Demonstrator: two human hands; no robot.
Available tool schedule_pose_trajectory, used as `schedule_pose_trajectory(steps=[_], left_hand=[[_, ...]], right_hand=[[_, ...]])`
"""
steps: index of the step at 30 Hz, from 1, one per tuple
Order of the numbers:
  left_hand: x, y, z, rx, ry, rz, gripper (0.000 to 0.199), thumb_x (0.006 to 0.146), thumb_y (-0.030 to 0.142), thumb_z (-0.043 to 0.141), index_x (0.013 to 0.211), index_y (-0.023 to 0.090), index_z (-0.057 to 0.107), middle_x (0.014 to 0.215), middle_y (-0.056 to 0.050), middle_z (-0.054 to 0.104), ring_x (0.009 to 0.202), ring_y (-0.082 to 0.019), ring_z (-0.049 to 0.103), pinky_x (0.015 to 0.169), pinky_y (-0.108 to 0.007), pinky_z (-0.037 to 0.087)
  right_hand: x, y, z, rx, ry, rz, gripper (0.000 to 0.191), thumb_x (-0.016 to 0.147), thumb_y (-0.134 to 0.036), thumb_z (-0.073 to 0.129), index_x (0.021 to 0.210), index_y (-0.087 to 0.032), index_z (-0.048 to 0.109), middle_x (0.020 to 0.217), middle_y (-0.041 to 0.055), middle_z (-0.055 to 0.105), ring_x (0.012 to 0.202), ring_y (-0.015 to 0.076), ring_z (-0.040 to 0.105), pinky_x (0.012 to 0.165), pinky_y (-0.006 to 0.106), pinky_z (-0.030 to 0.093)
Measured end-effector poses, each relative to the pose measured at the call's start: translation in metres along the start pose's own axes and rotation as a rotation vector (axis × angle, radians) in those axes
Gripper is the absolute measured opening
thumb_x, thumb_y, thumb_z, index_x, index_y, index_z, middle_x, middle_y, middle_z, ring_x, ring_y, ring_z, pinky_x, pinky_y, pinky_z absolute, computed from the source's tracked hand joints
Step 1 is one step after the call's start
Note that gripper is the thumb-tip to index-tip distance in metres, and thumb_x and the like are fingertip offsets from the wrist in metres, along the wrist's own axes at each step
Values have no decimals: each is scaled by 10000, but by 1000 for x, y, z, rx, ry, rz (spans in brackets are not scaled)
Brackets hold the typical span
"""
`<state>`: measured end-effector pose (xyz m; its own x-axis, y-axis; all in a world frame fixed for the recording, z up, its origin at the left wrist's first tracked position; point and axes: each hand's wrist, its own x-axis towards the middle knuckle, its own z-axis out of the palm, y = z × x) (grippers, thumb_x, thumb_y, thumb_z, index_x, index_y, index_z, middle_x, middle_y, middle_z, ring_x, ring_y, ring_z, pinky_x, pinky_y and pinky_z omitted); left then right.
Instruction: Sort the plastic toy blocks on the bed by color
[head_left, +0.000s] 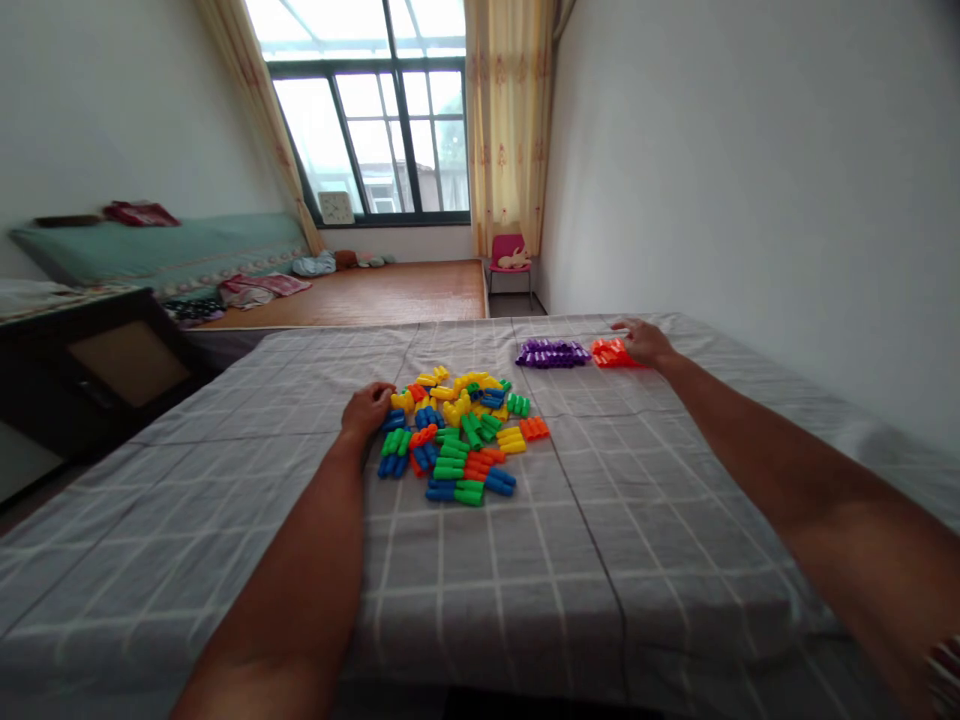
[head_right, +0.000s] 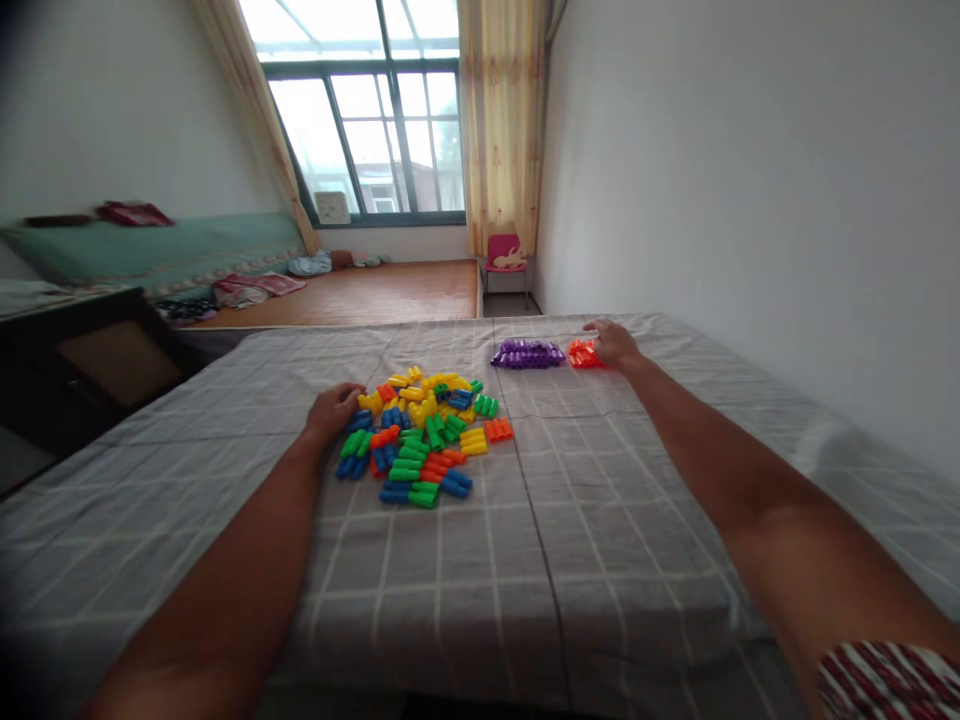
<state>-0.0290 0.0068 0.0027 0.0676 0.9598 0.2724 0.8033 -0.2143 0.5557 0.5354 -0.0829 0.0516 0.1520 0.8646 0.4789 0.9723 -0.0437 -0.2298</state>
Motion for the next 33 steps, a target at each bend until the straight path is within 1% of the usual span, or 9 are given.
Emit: schedule_pose_trajectory(steps=[3, 10, 14, 17, 20, 22, 24, 27, 33], left_hand=[[-5, 6, 0, 6, -4, -19, 346, 831, 332, 464, 1028, 202, 717, 989, -42, 734, 894, -189, 652, 726, -242, 462], [-9, 7, 5, -36, 4, -8, 299, 854, 294, 485, 1016, 203, 719, 975, -55, 734, 890, -188, 644, 710, -248, 451], [-11, 7, 6, -64, -7, -4, 292, 864, 280, 491, 1028, 199, 719, 1008, -74, 730, 918, -200, 645, 736, -263, 454], [-12, 8, 5, -74, -16, -4, 293, 865, 276, 497, 1044, 201, 717, 1028, -85, 725, 926, -205, 645, 759, -272, 456], [-13, 9, 4, -86, -26, -6, 293, 867, 277, 501, 1055, 202, 714, 1027, -92, 724, 916, -205, 646, 768, -279, 456], [-14, 9, 4, -99, -28, -7, 291, 869, 279, 504, 1053, 196, 713, 1031, -103, 722, 917, -206, 645, 768, -282, 454], [-14, 10, 4, -105, -26, -9, 283, 868, 280, 510, 1044, 196, 714, 1037, -103, 721, 923, -206, 645, 769, -280, 451], [-14, 11, 5, -105, -26, -19, 271, 865, 275, 509, 1027, 209, 716, 1031, -86, 725, 935, -203, 643, 772, -273, 450], [-10, 8, 5, -82, -20, -2, 294, 853, 285, 496, 1029, 210, 719, 1029, -76, 729, 921, -206, 649, 748, -271, 458]], right_hand=[[-1, -61, 3, 51, 12, -115, 404, 757, -115, 506, 1120, -163, 678, 1098, 94, 686, 917, 221, 636, 895, 353, 478], [-19, -242, 36, 226, -153, -649, 340, 819, -160, 534, 1134, -180, 663, 1086, 81, 683, 964, 230, 612, 945, 396, 438], [-19, -319, 61, 239, -243, -722, 401, 828, -206, 595, 1228, -221, 623, 1134, 83, 673, 1058, 243, 583, 942, 395, 443], [-14, -355, 78, 235, -256, -736, 475, 791, -273, 679, 1260, -252, 608, 1138, 82, 677, 1053, 242, 590, 938, 381, 447], [-7, -372, 91, 193, -356, -715, 491, 734, -290, 737, 1215, -270, 641, 1067, 57, 702, 967, 234, 628, 871, 341, 477], [-3, -373, 94, 166, -445, -655, 468, 708, -260, 746, 1170, -266, 667, 1022, 41, 710, 895, 225, 648, 797, 309, 495], [0, -366, 91, 198, -466, -592, 436, 697, -197, 731, 1128, -248, 685, 1001, 35, 711, 859, 209, 653, 751, 281, 497], [1, -346, 81, 380, -449, -500, 409, 702, -138, 698, 1103, -215, 684, 962, 30, 712, 821, 173, 649, 711, 247, 495], [-21, -287, 54, 740, -591, -341, 420, 746, -285, 700, 1146, -165, 649, 794, 18, 705, 708, 138, 640, 625, 227, 503]])
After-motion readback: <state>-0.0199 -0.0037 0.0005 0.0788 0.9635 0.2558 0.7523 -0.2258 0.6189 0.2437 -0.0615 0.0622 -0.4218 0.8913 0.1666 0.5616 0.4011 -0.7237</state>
